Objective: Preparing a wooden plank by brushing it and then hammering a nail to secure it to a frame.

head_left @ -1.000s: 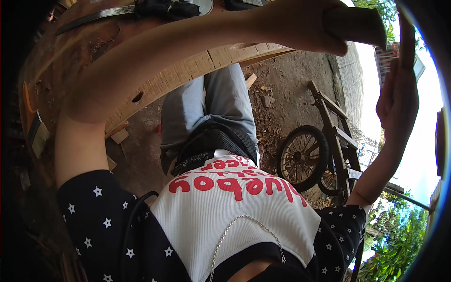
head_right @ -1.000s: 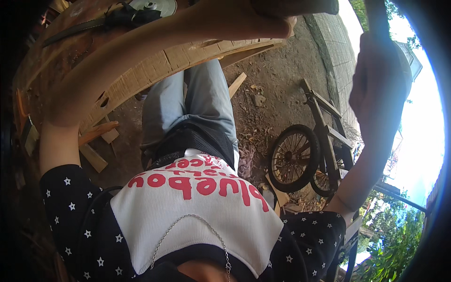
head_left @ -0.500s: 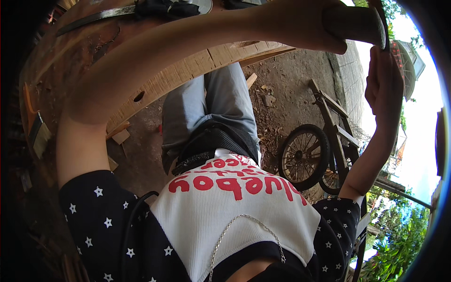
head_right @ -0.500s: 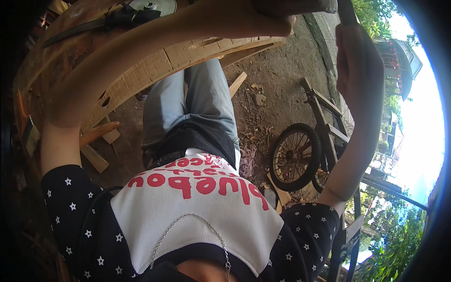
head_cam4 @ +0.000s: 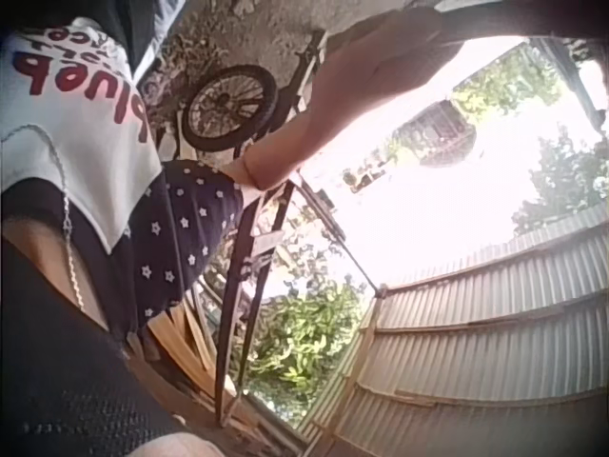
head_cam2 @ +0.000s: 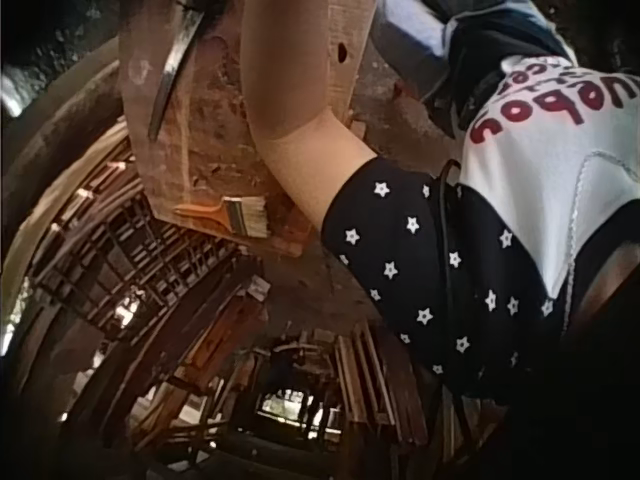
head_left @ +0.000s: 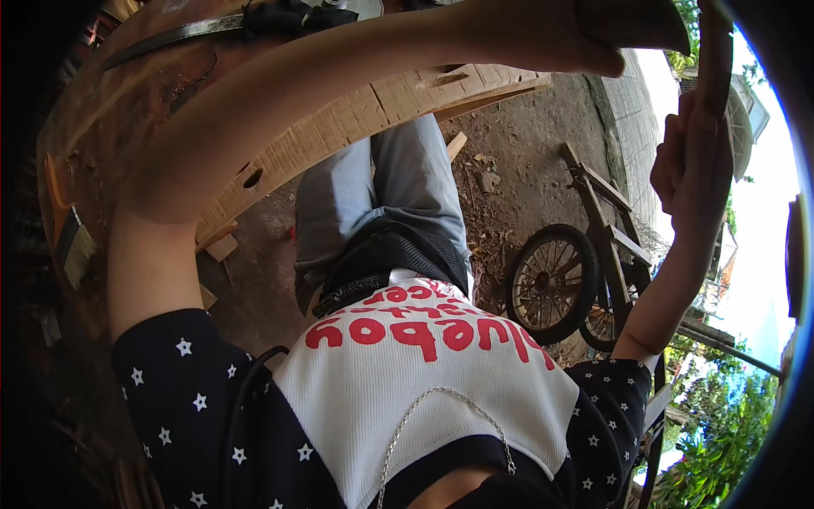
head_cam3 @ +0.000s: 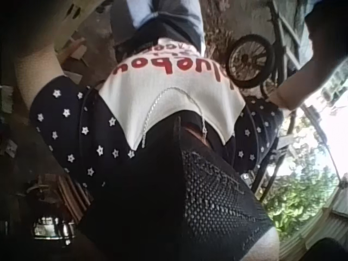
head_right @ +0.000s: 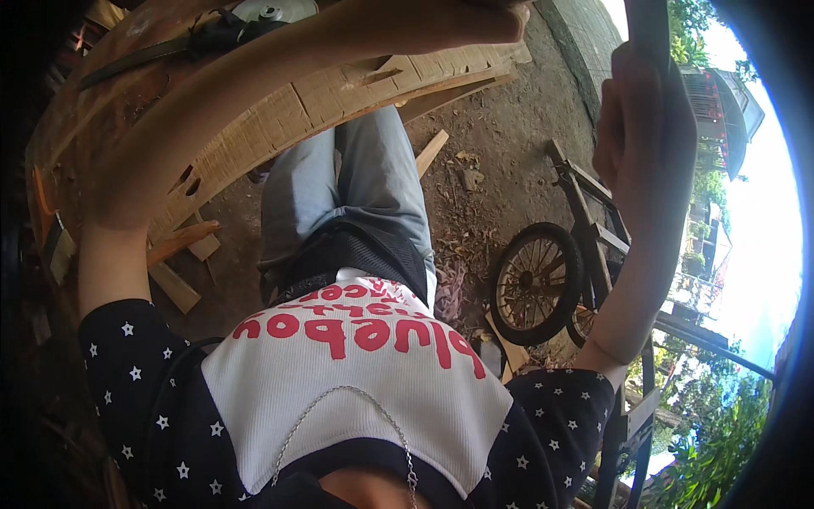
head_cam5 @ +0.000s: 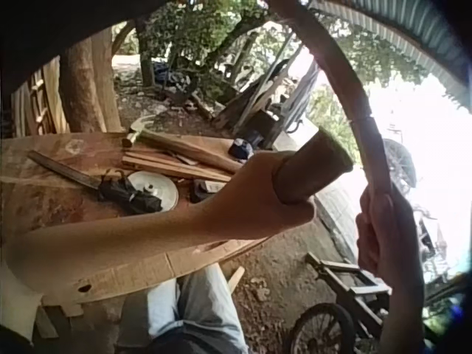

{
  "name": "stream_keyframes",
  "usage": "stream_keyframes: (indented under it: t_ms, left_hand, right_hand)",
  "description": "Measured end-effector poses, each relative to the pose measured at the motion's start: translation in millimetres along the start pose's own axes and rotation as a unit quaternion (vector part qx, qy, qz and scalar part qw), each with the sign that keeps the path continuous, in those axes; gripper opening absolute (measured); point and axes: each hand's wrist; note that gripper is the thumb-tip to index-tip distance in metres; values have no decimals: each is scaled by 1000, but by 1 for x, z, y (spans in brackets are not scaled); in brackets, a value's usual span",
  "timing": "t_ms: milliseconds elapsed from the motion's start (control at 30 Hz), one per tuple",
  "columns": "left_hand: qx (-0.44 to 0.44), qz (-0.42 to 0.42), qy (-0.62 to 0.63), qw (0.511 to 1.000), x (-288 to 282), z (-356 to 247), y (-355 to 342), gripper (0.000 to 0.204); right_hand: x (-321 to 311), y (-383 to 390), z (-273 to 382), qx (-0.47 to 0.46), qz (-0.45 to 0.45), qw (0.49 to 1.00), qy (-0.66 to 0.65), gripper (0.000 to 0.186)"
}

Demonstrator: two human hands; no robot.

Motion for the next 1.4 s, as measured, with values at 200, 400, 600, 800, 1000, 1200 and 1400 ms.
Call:
stream_keyframes:
  t_ms: [200,400,600,800,1000,1200,1400]
  left_hand:
    - [-13,-8,-34,999,2,-6,0,22]
    - [-70,25,-42,996,3,-3,2,23]
    - [36,6,9,999,3,0,-1,23]
    - [-19,-12,-10,1000,-7,0,-4,23]
    - [83,-26,-13,996,2,5,-11,22]
    - [-64,18,-49,997,0,1,-13,20]
    - [-10,-9,-28,1000,-1,2,-15,22]
  right_hand:
    - [-14,-6,-33,-102,-93,987,77,49]
    - [-40,-14,-48,-368,60,926,-53,32]
    - [-32,-10,-59,58,-138,989,-17,40]
    - [-24,-5,-51,-56,-5,987,151,39]
    - [-14,-15,-29,44,-18,999,-20,47]
    - [-3,-29,-18,78,-185,970,-137,43]
    - [-5,-29,-22,21,-94,993,-62,39]
Point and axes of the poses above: each hand's wrist, its own y-axis away from the middle knuckle, its own x-axis out of the palm, z = x × y, and after that the axes turned 11 degrees about -x, right-handed
